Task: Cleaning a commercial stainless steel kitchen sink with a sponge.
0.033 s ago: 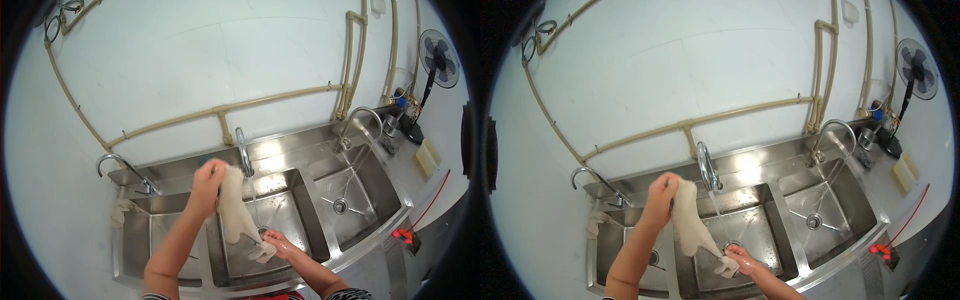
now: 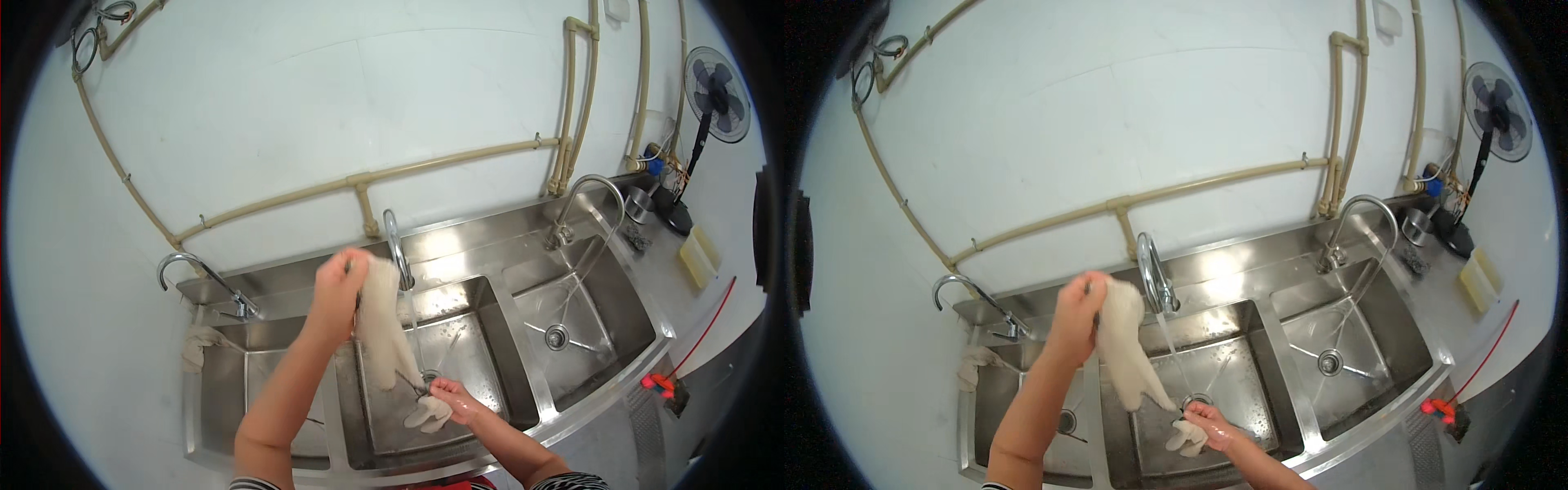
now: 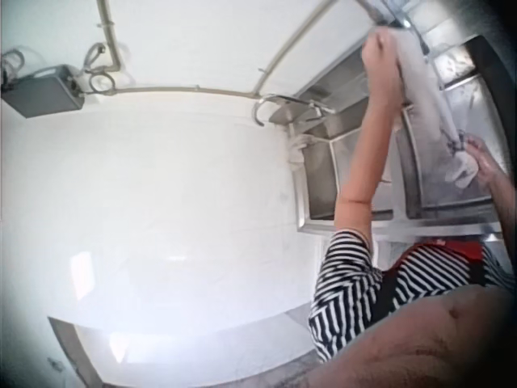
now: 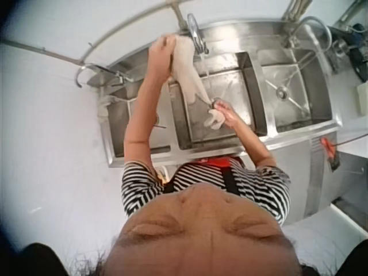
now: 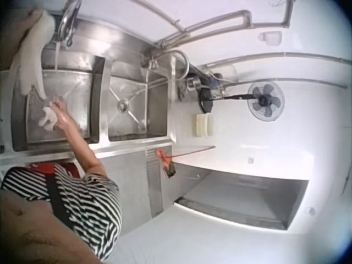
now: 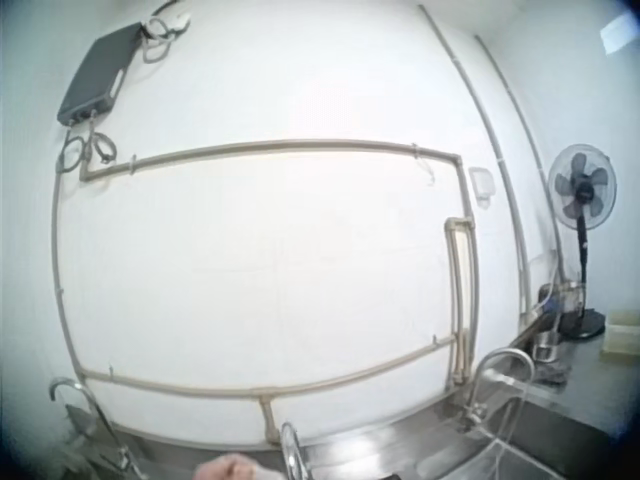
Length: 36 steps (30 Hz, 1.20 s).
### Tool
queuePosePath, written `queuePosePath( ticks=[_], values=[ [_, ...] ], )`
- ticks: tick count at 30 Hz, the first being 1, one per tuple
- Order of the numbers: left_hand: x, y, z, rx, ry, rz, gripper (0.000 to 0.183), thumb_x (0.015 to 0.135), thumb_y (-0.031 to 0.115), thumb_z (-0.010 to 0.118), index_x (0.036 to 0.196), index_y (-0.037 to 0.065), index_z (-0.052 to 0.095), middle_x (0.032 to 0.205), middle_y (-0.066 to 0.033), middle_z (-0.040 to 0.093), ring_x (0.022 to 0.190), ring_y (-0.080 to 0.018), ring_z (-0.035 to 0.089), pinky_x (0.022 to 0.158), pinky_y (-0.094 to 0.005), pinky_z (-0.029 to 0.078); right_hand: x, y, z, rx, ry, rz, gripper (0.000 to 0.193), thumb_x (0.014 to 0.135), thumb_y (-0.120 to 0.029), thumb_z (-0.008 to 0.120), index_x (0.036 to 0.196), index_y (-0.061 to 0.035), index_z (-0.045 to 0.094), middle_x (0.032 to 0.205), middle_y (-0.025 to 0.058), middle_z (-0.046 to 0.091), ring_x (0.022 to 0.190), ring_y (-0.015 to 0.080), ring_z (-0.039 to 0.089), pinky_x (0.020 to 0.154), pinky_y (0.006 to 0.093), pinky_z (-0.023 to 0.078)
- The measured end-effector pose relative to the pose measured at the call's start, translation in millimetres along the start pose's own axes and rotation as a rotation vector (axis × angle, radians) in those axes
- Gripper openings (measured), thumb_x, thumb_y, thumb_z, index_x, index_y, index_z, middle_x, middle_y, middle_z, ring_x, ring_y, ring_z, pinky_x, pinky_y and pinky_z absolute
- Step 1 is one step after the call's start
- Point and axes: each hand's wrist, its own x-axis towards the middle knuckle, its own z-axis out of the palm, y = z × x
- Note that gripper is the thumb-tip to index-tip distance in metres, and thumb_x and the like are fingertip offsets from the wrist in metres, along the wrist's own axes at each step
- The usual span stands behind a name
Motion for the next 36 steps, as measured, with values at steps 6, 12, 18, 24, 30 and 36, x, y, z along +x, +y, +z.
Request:
queuePosePath(
  ticks=[6,12,18,24,30,36],
  values=[
    [66,59,31,-0.337,-0.045,0.061,0.020,0.096,0.021,0.050,0.109,0.005,0.051,0.098,-0.0068,0.058,0.088,-0.0158,0.057,0.077,-0.0330,0.050,-12,11,-3,0.014,0.048,0.023,0.010,0.091,-0.013,0.060,0.098,-0.0066,0.059,0.086,-0.0012,0.060,0.076,0.0086,0.059,0.065,0.0239,0.049],
    [116,14,-10,-0.410,0.032,0.094,0.024,0.098,0.020,0.046,0.117,0.006,0.046,0.111,-0.0114,0.055,0.100,-0.0240,0.057,0.085,-0.0422,0.050,-22,15,-26,0.069,0.203,0.001,0.009,0.091,-0.013,0.059,0.098,-0.0061,0.060,0.088,0.0007,0.062,0.078,0.0100,0.061,0.066,0.0244,0.050],
    [121,-113,-60,-0.439,-0.001,-0.321,0.026,0.098,0.017,0.044,0.122,0.006,0.043,0.119,-0.0118,0.050,0.107,-0.0262,0.054,0.088,-0.0457,0.049,-26,23,-46,0.149,0.223,0.011,0.016,0.088,-0.011,0.063,0.103,-0.0059,0.061,0.090,0.0021,0.063,0.079,0.0111,0.061,0.068,0.0243,0.051],
    [97,-71,-22,-0.479,-0.194,-0.464,0.044,0.092,0.024,0.058,0.126,0.005,0.039,0.124,-0.0120,0.046,0.111,-0.0249,0.050,0.090,-0.0437,0.048,-31,23,-41,-0.012,0.120,0.164,0.032,0.082,-0.002,0.064,0.114,-0.0026,0.061,0.096,0.0018,0.064,0.082,0.0108,0.062,0.070,0.0237,0.051],
    [100,-43,-21,0.145,-0.235,-0.273,0.033,0.087,0.020,0.064,0.113,0.002,0.052,0.099,-0.0092,0.059,0.077,-0.0133,0.059,0.060,-0.0249,0.049,-30,38,-43,0.018,0.162,0.120,0.031,0.083,-0.001,0.064,0.113,-0.0019,0.061,0.098,0.0040,0.065,0.081,0.0121,0.063,0.068,0.0248,0.052],
    [114,10,2,0.115,-0.092,-0.103,0.026,0.087,0.017,0.062,0.106,0.000,0.055,0.090,-0.0085,0.061,0.061,-0.0114,0.056,0.051,-0.0232,0.046,-32,46,-42,0.006,0.200,0.132,0.029,0.083,-0.001,0.063,0.112,-0.0028,0.062,0.098,0.0034,0.065,0.080,0.0113,0.062,0.067,0.0239,0.051]
  ],
)
